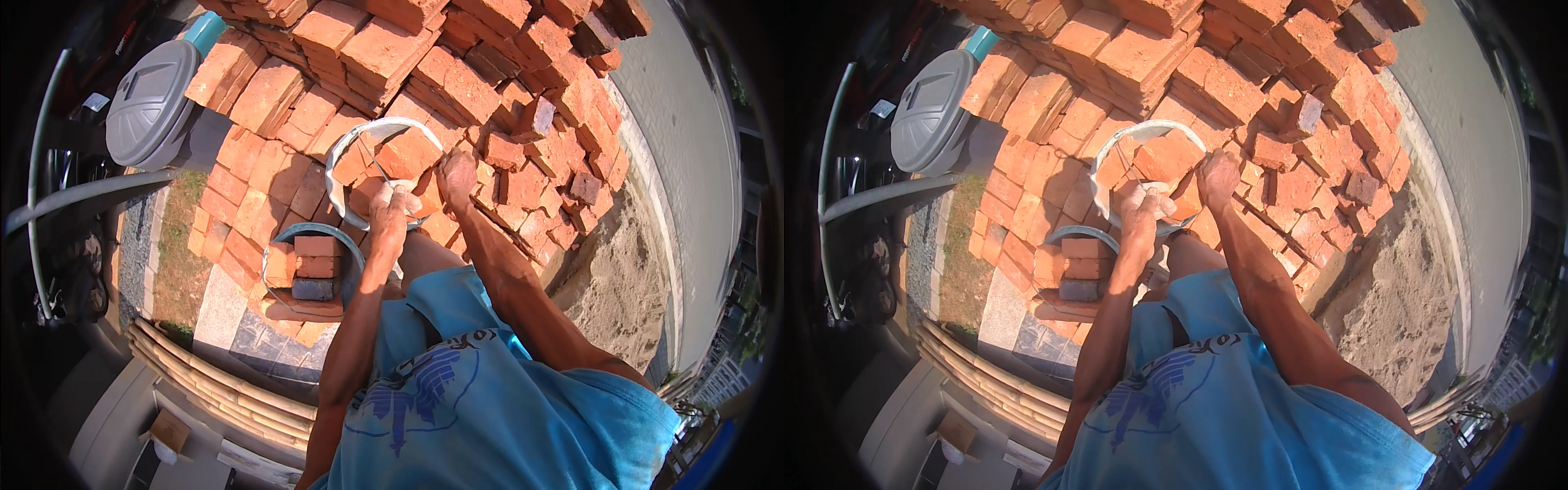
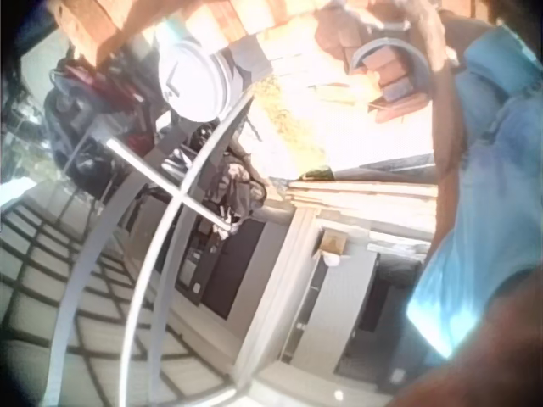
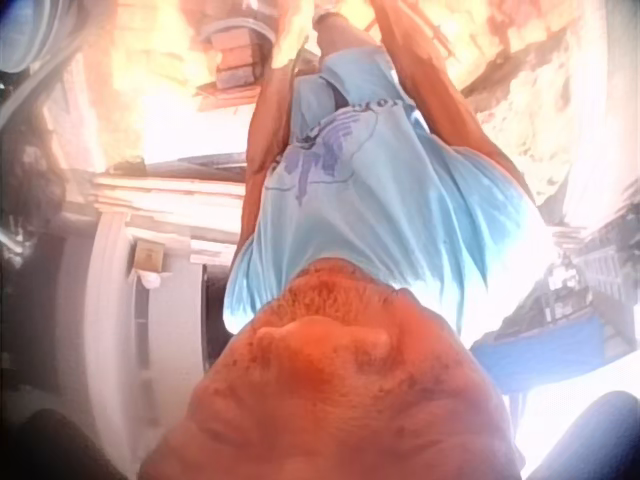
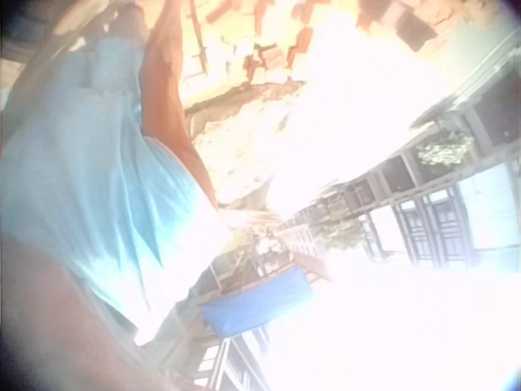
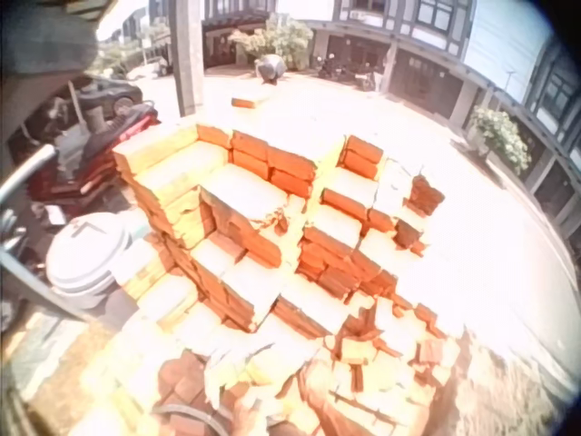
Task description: The person picks up bricks from a large stack and places them into two plastic buckets on the ground.
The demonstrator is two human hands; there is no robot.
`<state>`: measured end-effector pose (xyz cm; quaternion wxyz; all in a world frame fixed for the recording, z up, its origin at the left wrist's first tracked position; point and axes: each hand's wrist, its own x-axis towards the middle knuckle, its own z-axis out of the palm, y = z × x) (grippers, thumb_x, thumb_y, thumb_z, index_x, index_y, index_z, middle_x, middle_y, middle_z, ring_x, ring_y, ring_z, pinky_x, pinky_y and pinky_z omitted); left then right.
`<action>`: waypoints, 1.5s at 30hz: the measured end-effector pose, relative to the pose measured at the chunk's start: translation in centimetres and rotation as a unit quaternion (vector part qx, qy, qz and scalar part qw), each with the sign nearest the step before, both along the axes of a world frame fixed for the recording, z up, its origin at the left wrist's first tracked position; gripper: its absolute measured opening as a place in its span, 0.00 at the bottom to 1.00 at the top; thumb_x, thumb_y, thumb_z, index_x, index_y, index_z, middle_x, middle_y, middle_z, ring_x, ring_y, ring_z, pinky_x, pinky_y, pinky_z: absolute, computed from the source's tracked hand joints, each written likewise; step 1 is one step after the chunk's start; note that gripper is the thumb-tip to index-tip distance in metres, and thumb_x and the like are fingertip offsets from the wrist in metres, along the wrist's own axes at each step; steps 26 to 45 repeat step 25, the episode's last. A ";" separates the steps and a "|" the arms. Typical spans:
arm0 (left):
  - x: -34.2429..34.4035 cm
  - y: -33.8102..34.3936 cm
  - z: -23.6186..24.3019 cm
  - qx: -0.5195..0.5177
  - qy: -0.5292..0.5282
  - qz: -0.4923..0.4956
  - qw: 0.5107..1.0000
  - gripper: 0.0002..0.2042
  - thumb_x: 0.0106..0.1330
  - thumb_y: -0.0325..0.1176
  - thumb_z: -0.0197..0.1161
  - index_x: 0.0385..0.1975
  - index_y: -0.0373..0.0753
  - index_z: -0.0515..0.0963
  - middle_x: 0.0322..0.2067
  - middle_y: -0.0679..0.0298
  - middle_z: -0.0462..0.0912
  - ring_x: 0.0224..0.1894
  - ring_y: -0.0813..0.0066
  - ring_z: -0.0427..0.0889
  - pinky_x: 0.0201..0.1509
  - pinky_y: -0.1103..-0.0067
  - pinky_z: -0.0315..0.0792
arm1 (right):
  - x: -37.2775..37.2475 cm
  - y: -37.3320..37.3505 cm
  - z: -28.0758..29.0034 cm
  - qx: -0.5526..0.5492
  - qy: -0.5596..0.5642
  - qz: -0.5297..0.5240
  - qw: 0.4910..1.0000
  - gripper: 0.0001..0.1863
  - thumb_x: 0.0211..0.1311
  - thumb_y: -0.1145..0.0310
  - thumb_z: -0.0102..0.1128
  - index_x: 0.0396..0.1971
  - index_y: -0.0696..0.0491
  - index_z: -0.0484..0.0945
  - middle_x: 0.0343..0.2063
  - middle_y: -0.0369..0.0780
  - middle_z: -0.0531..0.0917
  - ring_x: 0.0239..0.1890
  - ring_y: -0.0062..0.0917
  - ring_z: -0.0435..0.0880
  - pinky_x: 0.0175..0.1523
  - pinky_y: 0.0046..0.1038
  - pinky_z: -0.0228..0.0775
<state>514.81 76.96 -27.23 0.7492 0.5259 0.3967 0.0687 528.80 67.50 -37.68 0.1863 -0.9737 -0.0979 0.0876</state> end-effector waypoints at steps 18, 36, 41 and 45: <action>-5.2 -0.8 0.8 0.009 -0.027 0.013 0.999 0.24 0.68 0.36 0.58 0.60 0.29 0.65 0.51 0.52 0.75 0.53 0.66 0.77 0.56 0.73 0.71 | -4.0 2.8 13.3 0.201 0.108 0.319 0.920 0.11 0.59 0.70 0.56 0.41 0.56 0.76 0.23 0.49 0.82 0.29 0.44 0.84 0.38 0.38 0.74; -10.3 -0.8 5.0 0.026 -0.010 -0.099 0.995 0.36 0.66 0.42 0.61 0.69 0.34 0.54 0.66 0.47 0.63 0.64 0.52 0.70 0.67 0.69 0.63 | -6.7 6.2 10.8 0.339 0.506 0.142 0.781 0.21 0.62 0.69 0.51 0.56 0.49 0.71 0.34 0.46 0.84 0.30 0.33 0.83 0.47 0.40 0.78; -10.3 -0.8 5.0 0.026 -0.010 -0.099 0.995 0.36 0.66 0.42 0.61 0.69 0.34 0.54 0.66 0.47 0.63 0.64 0.52 0.70 0.67 0.69 0.63 | -6.7 6.2 10.8 0.339 0.506 0.142 0.781 0.21 0.62 0.69 0.51 0.56 0.49 0.71 0.34 0.46 0.84 0.30 0.33 0.83 0.47 0.40 0.78; -10.3 -0.8 5.0 0.026 -0.010 -0.099 0.995 0.36 0.66 0.42 0.61 0.69 0.34 0.54 0.66 0.47 0.63 0.64 0.52 0.70 0.67 0.69 0.63 | -6.7 6.2 10.8 0.339 0.506 0.142 0.781 0.21 0.62 0.69 0.51 0.56 0.49 0.71 0.34 0.46 0.84 0.30 0.33 0.83 0.47 0.40 0.78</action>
